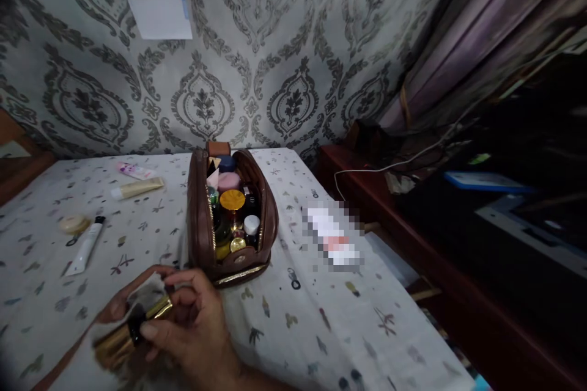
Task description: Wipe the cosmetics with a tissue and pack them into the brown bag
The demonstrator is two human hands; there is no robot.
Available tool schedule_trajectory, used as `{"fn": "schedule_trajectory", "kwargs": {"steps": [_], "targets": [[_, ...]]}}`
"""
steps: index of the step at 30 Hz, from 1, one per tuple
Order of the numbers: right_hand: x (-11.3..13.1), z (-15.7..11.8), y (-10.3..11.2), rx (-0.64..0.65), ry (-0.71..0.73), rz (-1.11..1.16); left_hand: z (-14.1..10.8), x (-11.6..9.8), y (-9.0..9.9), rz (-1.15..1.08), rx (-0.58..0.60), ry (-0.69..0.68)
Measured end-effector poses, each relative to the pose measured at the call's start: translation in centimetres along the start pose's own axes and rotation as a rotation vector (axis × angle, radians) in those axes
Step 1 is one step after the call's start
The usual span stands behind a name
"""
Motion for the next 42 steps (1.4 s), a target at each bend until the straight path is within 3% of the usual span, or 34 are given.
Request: {"fn": "schedule_trajectory", "kwargs": {"steps": [4, 8, 13, 21, 26, 31, 36, 42], "targets": [[-1.6, 0.0, 0.3, -0.102, -0.018, 0.003, -1.5, -1.4, -0.3, 0.084, -0.119, -0.020], [-2.3, 0.1, 1.2, -0.183, 0.034, -0.081, -1.8, -2.4, -1.0, 0.161, -0.101, -0.060], [-1.4, 0.3, 1.3, -0.146, 0.104, -0.219, -1.9, -3.8, -0.7, 0.241, -0.172, -0.205], [-0.8, 0.2, 0.7, -0.077, 0.174, -0.381, -2.0, -4.2, -0.4, 0.286, -0.281, -0.206], [-0.3, -0.1, 0.5, -0.064, 0.201, -0.348, -1.9, -4.2, 0.3, 0.348, -0.338, -0.277], [0.6, -0.5, 0.3, -0.056, 0.259, -0.341, -2.5, -3.4, 0.3, 0.331, -0.270, -0.258], [0.3, -0.7, 0.4, -0.058, 0.268, -0.272, -4.7, -3.2, 0.2, 0.337, -0.229, -0.291], [-0.1, -0.4, -0.7, 0.014, 0.289, -0.172, -5.2, -3.8, 1.9, 0.452, -0.150, -0.314]]}}
Point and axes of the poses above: each hand's wrist, its own z-axis towards the middle knuckle, its own y-axis out of the back of the hand, x = y × z, the point moved 7 cm from there along z, towards the middle knuckle, and after that the axes turned 5 degrees about -x, right-handed, at the moved point
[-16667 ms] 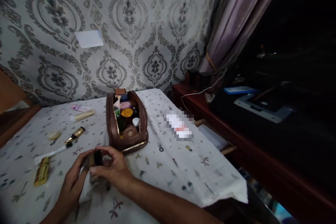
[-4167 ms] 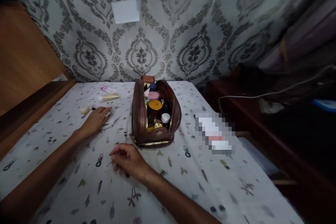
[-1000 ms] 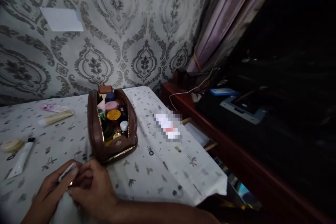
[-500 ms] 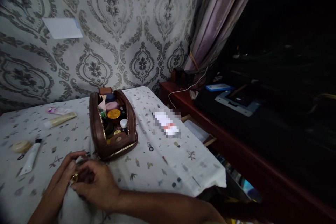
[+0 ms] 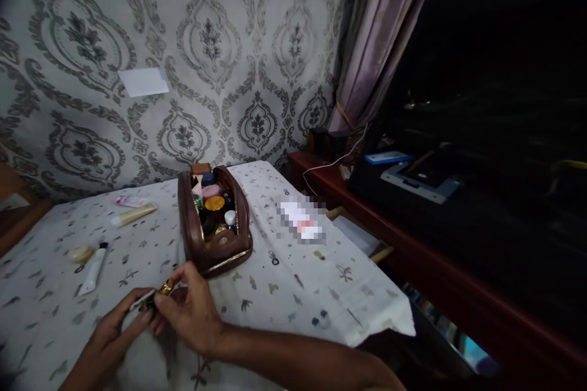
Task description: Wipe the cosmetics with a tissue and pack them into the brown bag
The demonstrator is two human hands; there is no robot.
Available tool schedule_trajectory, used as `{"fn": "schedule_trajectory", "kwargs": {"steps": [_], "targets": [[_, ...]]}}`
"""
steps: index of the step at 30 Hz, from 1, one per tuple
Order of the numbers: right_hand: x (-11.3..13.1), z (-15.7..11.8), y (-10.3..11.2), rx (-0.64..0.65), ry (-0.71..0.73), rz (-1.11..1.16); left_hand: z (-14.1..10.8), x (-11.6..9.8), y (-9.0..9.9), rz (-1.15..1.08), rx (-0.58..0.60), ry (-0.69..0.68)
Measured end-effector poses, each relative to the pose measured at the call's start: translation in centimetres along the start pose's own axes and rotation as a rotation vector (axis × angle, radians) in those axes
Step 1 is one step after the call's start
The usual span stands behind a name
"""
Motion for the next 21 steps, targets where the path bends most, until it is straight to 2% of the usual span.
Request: {"fn": "schedule_trajectory", "kwargs": {"steps": [3, 6, 8, 11, 14, 17, 19, 21], "targets": [[0.6, 0.4, -0.4, -0.022, -0.011, -0.056, 0.7, -0.1, 2.5, -0.005, -0.125, 0.044], [1.2, 0.6, -1.1, -0.039, -0.029, -0.206, 1.3, -0.5, 4.8, -0.077, -0.280, 0.149], [1.2, 0.7, -1.9, -0.028, -0.038, -0.255, 1.7, -0.9, 5.9, -0.156, -0.353, 0.184], [0.0, 0.9, -3.2, -0.024, -0.081, -0.168, 2.9, -1.6, 6.6, -0.242, -0.417, 0.142], [-1.5, 1.4, -3.9, -0.043, -0.117, -0.012, 3.8, -1.3, 6.1, -0.373, -0.484, 0.138], [-2.6, 2.0, -3.8, -0.053, -0.125, 0.107, 3.6, -0.4, 4.7, -0.532, -0.556, 0.190], [-3.1, 2.1, -3.3, -0.077, -0.131, 0.146, 3.2, -0.1, 3.3, -0.551, -0.548, 0.215], [-3.7, 2.1, -2.6, -0.102, -0.149, 0.166, 2.8, 0.0, 2.0, -0.538, -0.488, 0.225]]}}
Point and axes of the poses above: each hand's wrist, its own z-axis towards the middle knuckle, its own y-axis out of the back of the hand, x = y × z, the point moved 7 cm from there along z, towards the middle knuckle, and after that the axes turned 5 degrees about -x, right-handed, at the moved point
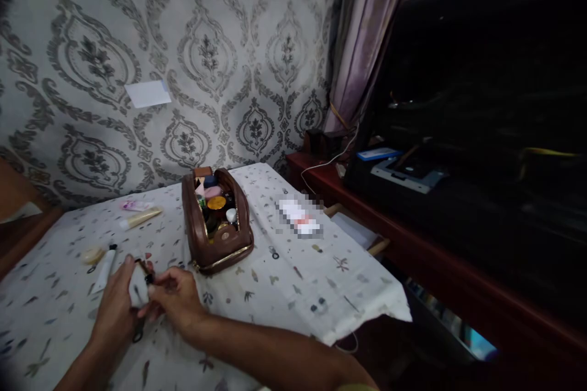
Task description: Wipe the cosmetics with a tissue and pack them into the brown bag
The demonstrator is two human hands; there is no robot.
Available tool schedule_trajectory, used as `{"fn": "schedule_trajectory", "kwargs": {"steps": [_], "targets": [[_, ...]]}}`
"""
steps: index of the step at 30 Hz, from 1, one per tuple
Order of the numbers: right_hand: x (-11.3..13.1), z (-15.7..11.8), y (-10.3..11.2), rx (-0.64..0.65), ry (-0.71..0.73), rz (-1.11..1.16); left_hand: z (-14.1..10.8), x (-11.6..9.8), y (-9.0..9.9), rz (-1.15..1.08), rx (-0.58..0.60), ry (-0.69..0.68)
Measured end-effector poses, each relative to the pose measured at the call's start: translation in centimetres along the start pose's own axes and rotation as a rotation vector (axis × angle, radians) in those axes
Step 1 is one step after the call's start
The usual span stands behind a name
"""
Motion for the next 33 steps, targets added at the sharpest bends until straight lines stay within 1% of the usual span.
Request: {"fn": "schedule_trajectory", "kwargs": {"steps": [2, 5, 9, 13, 15, 17, 21, 27, 30, 33], "targets": [[-0.3, 0.0, 0.5, -0.017, -0.016, 0.014, -0.5, 0.8, -0.5, 0.022, 0.054, 0.025], [-0.5, 0.1, 0.8, -0.028, -0.024, 0.038, -0.7, 1.5, -0.7, 0.064, 0.114, 0.036], [-0.2, 0.3, 0.9, -0.058, -0.020, 0.064, -0.9, 1.4, -0.4, 0.152, 0.131, -0.018], [0.3, 0.3, 1.1, -0.088, -0.002, 0.029, -1.5, 1.2, -0.7, 0.181, 0.154, -0.012], [0.3, 0.2, 1.1, -0.086, -0.012, 0.018, -1.7, 1.1, -0.9, 0.188, 0.146, -0.013], [0.2, 0.0, 1.0, -0.064, -0.020, 0.013, -1.7, 0.9, -0.6, 0.197, 0.102, -0.024], [0.0, -0.3, 0.8, -0.039, -0.030, 0.013, -1.4, 1.6, 0.0, 0.200, 0.063, 0.017], [-0.3, -0.1, 1.4, -0.089, -0.057, -0.074, -1.0, 2.0, 0.2, 0.208, 0.045, 0.003], [-0.2, -0.1, 1.6, -0.114, -0.054, -0.052, -1.0, 1.8, 0.2, 0.236, 0.043, -0.024], [0.1, -0.2, 1.9, -0.151, -0.024, -0.004, -0.9, 1.9, 0.1, 0.208, 0.055, -0.040]]}}
Point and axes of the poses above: each hand's wrist, its own z-axis towards the middle knuckle, its own y-axis out of the back of the hand, x = y × z, the point moved 7 cm from there along z, towards the middle knuckle, and after that the axes turned 5 degrees about -x, right-handed, at the moved point
